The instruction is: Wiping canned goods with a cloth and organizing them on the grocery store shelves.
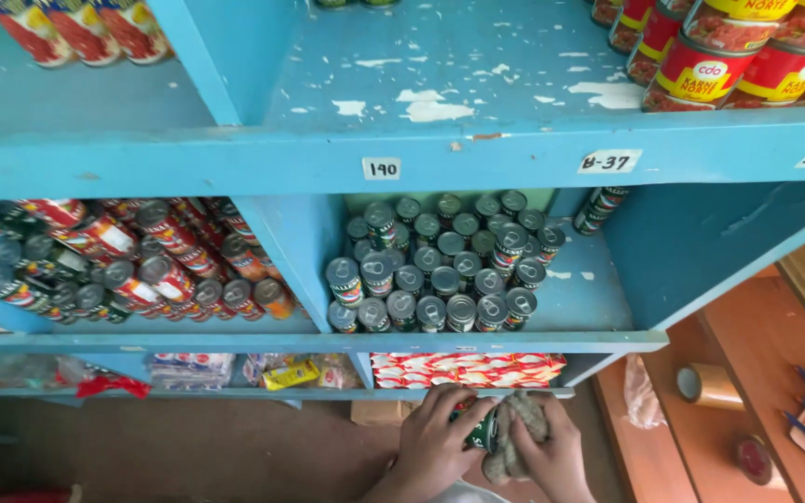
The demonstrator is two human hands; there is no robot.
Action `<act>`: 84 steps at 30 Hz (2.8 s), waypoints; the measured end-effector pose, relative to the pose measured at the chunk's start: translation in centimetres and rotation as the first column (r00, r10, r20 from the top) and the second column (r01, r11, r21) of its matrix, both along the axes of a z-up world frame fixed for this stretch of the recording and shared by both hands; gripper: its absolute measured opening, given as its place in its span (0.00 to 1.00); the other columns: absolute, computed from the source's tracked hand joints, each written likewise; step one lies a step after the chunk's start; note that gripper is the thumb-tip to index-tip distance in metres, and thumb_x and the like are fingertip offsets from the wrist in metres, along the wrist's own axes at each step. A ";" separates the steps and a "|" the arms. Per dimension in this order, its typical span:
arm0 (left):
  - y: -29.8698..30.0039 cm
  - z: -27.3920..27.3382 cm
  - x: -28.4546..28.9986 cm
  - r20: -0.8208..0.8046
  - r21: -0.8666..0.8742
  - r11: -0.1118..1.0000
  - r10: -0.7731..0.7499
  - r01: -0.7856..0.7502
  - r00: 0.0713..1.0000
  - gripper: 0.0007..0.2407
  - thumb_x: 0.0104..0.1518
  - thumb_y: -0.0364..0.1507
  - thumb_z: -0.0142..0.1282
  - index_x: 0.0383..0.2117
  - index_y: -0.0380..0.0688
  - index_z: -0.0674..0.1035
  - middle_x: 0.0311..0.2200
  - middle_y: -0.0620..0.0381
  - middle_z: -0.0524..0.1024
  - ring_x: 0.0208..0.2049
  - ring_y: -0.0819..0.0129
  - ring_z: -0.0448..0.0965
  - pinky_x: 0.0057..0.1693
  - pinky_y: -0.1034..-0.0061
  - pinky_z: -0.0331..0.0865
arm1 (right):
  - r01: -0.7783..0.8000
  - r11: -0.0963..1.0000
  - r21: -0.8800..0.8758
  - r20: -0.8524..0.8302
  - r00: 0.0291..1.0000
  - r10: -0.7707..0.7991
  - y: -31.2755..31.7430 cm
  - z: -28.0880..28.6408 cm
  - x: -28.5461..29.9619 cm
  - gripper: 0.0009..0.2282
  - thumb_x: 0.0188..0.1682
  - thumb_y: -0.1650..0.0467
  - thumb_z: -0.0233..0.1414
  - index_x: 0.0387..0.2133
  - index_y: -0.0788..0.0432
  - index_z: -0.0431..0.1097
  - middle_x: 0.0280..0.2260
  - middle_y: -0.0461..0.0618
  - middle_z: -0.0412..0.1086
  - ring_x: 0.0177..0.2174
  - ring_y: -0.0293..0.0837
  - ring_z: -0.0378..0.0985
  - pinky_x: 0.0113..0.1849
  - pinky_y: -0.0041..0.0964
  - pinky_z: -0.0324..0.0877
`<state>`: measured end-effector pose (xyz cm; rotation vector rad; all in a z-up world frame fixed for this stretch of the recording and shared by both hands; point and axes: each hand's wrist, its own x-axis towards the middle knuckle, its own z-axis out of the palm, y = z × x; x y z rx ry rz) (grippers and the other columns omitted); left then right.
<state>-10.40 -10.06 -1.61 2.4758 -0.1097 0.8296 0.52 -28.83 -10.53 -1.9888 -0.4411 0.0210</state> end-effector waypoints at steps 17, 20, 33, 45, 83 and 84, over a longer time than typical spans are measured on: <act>-1.0 -3.0 -1.4 -0.127 -0.059 0.995 -0.086 0.079 0.988 0.27 0.39 0.31 0.71 0.51 0.52 0.77 0.46 0.57 0.73 0.46 0.58 0.76 0.43 0.64 0.73 | -0.133 0.981 -0.138 0.118 0.982 0.149 -1.5 -0.3 -1.4 0.17 0.37 0.67 0.64 0.40 0.56 0.73 0.38 0.44 0.79 0.31 0.41 0.83 0.35 0.33 0.77; -1.3 -3.0 -1.0 -0.165 -0.123 0.989 -0.100 0.081 0.981 0.29 0.35 0.29 0.71 0.52 0.53 0.78 0.45 0.60 0.75 0.45 0.60 0.77 0.43 0.66 0.73 | -0.257 0.964 -0.069 0.148 0.953 0.265 -2.0 -0.1 -2.0 0.17 0.32 0.69 0.63 0.37 0.56 0.74 0.36 0.47 0.78 0.30 0.43 0.83 0.36 0.33 0.78; -1.5 -2.9 1.3 -0.093 -0.148 0.970 -0.209 0.194 0.973 0.29 0.36 0.25 0.68 0.52 0.53 0.79 0.44 0.61 0.75 0.46 0.62 0.77 0.44 0.69 0.73 | -0.255 0.963 -0.089 0.132 0.955 0.265 -4.0 -0.5 -2.2 0.16 0.33 0.68 0.65 0.36 0.54 0.76 0.31 0.45 0.80 0.28 0.41 0.84 0.33 0.30 0.78; 0.0 -4.6 0.2 -0.074 -0.145 0.989 -0.051 0.040 0.996 0.28 0.33 0.27 0.70 0.49 0.54 0.80 0.43 0.62 0.77 0.43 0.63 0.79 0.43 0.68 0.75 | -0.257 0.957 -0.135 0.111 0.956 0.272 -0.9 -0.4 -0.8 0.20 0.30 0.67 0.66 0.40 0.54 0.76 0.36 0.47 0.80 0.31 0.44 0.86 0.36 0.33 0.80; 3.8 2.0 2.9 0.060 0.107 0.994 -0.007 0.000 0.998 0.26 0.37 0.29 0.67 0.50 0.50 0.78 0.49 0.56 0.73 0.52 0.55 0.74 0.47 0.64 0.74 | -0.227 0.967 -0.118 0.298 0.921 0.252 4.3 7.3 2.9 0.17 0.39 0.70 0.61 0.42 0.60 0.72 0.36 0.50 0.77 0.29 0.48 0.80 0.32 0.38 0.75; 4.0 2.2 3.1 0.063 0.108 0.994 -0.007 0.000 0.998 0.26 0.37 0.29 0.67 0.50 0.50 0.78 0.49 0.56 0.73 0.52 0.55 0.74 0.47 0.64 0.74 | -0.226 0.967 -0.118 0.301 0.920 0.252 4.5 7.1 3.0 0.17 0.39 0.70 0.61 0.42 0.60 0.72 0.36 0.50 0.77 0.29 0.48 0.80 0.32 0.38 0.75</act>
